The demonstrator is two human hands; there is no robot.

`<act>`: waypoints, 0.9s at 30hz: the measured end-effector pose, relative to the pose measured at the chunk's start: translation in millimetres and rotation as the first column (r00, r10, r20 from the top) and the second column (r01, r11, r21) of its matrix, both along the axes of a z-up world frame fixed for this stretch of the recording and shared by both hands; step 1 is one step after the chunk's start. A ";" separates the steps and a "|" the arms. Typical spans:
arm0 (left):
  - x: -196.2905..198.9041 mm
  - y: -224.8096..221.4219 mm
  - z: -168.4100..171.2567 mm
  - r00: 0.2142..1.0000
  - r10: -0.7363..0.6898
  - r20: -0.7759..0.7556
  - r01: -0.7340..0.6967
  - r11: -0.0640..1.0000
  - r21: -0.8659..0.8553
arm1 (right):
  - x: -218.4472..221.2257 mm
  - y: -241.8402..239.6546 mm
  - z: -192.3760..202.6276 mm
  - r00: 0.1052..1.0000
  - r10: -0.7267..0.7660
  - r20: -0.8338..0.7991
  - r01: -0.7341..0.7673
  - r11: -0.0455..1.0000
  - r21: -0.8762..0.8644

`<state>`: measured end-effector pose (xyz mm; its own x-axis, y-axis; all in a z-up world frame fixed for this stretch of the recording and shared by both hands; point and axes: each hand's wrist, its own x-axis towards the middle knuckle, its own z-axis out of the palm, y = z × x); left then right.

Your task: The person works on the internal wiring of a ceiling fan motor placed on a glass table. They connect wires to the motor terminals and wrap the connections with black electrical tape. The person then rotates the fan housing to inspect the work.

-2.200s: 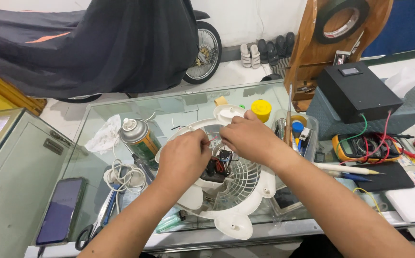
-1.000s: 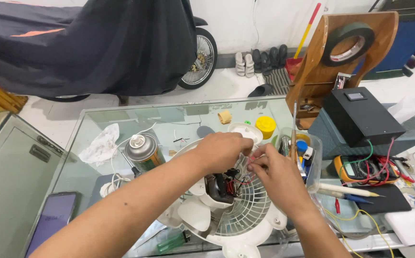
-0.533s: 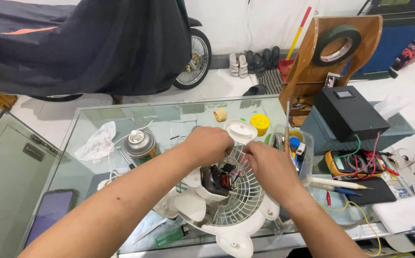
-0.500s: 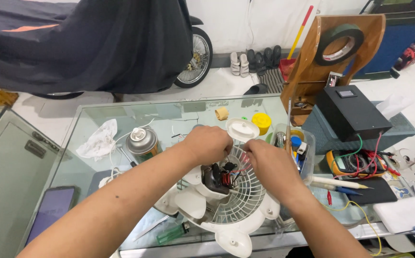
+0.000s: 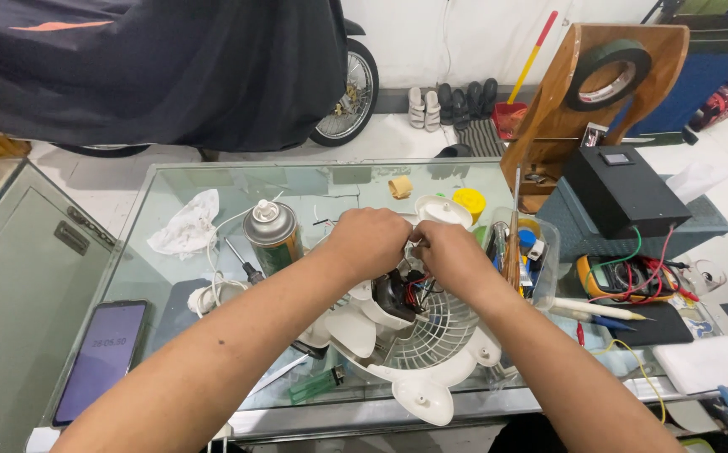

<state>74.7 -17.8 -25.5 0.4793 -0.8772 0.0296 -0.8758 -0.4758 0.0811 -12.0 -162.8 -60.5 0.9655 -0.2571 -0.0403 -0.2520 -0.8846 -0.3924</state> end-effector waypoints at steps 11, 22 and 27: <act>-7.1 -3.7 9.8 1.000 0.005 -0.007 -0.005 1.000 0.016 | -8.4 5.2 4.7 0.997 0.052 -0.064 -0.034 0.968 0.249; -5.7 -2.3 17.7 0.984 0.080 -0.161 -0.077 0.997 0.025 | -12.1 6.0 21.8 0.987 0.078 -0.140 -0.034 0.955 0.296; -5.7 -4.2 23.1 0.982 0.101 -0.158 -0.096 0.995 0.036 | -8.6 2.7 12.4 0.988 0.068 -0.136 -0.015 0.933 0.359</act>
<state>69.0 -22.0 -2.4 0.5598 -0.8249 -0.0787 -0.8015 -0.5631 0.2013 -20.6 -160.1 -48.1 0.9520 -0.1596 -0.2611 -0.2952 -0.7042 -0.6457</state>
